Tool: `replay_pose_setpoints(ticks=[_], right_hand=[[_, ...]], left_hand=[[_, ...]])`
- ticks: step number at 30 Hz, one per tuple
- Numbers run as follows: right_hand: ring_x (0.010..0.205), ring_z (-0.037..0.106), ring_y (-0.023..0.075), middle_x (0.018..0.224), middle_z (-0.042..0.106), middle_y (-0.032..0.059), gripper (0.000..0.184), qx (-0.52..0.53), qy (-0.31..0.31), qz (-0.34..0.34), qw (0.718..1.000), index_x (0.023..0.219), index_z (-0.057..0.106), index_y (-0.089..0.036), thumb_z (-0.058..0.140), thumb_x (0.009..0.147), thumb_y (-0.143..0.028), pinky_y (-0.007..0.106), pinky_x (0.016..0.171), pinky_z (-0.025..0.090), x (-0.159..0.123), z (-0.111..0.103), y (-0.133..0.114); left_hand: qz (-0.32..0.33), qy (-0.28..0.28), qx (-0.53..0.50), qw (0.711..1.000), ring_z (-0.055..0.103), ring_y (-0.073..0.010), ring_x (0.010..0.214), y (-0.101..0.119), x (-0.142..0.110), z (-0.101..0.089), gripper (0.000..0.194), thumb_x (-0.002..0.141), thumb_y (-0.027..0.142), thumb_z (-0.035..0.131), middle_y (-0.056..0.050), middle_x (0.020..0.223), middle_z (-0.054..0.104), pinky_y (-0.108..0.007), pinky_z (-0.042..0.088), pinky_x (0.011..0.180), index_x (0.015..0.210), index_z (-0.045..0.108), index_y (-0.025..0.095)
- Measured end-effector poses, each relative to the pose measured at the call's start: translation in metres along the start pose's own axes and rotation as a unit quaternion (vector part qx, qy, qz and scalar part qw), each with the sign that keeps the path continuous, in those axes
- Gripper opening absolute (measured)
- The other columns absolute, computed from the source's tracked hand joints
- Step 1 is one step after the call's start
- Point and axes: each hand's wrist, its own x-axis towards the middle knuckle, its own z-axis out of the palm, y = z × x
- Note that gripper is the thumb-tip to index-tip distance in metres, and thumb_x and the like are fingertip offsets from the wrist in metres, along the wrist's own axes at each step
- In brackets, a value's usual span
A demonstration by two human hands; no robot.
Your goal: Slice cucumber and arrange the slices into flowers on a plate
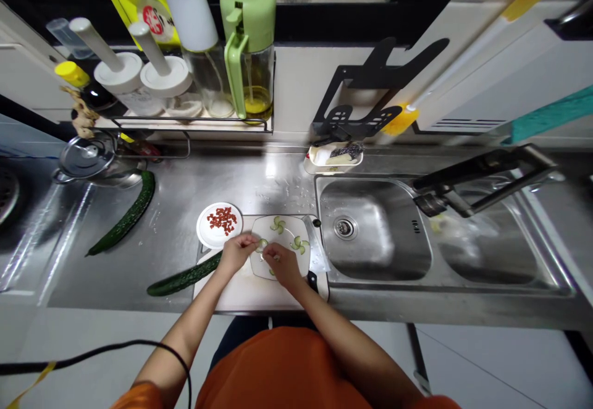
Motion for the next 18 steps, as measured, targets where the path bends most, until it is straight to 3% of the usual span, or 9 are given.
replay_pose_setpoints(ticks=[5,10,18], right_hand=[[0.064,0.057,0.0132,0.067,0.064,-0.0028,0.013,-0.092,-0.007,-0.005,0.996,0.078,0.065,-0.022,0.052,0.08,-0.019,0.024,0.063,0.039,0.007,0.008,0.005],[0.065,0.056,0.0136,0.067,0.064,-0.0007,0.016,-0.196,-0.02,0.007,0.98,0.077,0.065,-0.021,0.051,0.084,-0.019,0.023,0.062,0.034,0.016,0.015,0.004],[0.073,0.053,0.0149,0.073,0.065,0.0006,0.018,-0.242,-0.025,0.009,0.97,0.08,0.065,-0.02,0.048,0.086,-0.017,0.025,0.067,0.031,0.02,0.018,0.003]], left_hand=[[0.071,0.002,0.148,0.986,0.055,-0.0116,0.061,0.0,0.006,0.0,0.015,0.075,0.028,0.059,0.0,0.068,0.065,-0.022,0.04,0.06,0.08,0.07,0.019],[0.152,0.006,0.256,0.955,0.056,-0.0143,0.073,0.007,0.01,0.0,0.014,0.08,0.02,0.052,-0.002,0.074,0.064,-0.024,0.04,0.07,0.078,0.066,0.019],[0.205,-0.002,0.33,0.921,0.055,-0.017,0.08,0.005,0.015,0.003,0.013,0.082,0.017,0.051,-0.004,0.08,0.064,-0.028,0.041,0.077,0.079,0.064,0.02]])
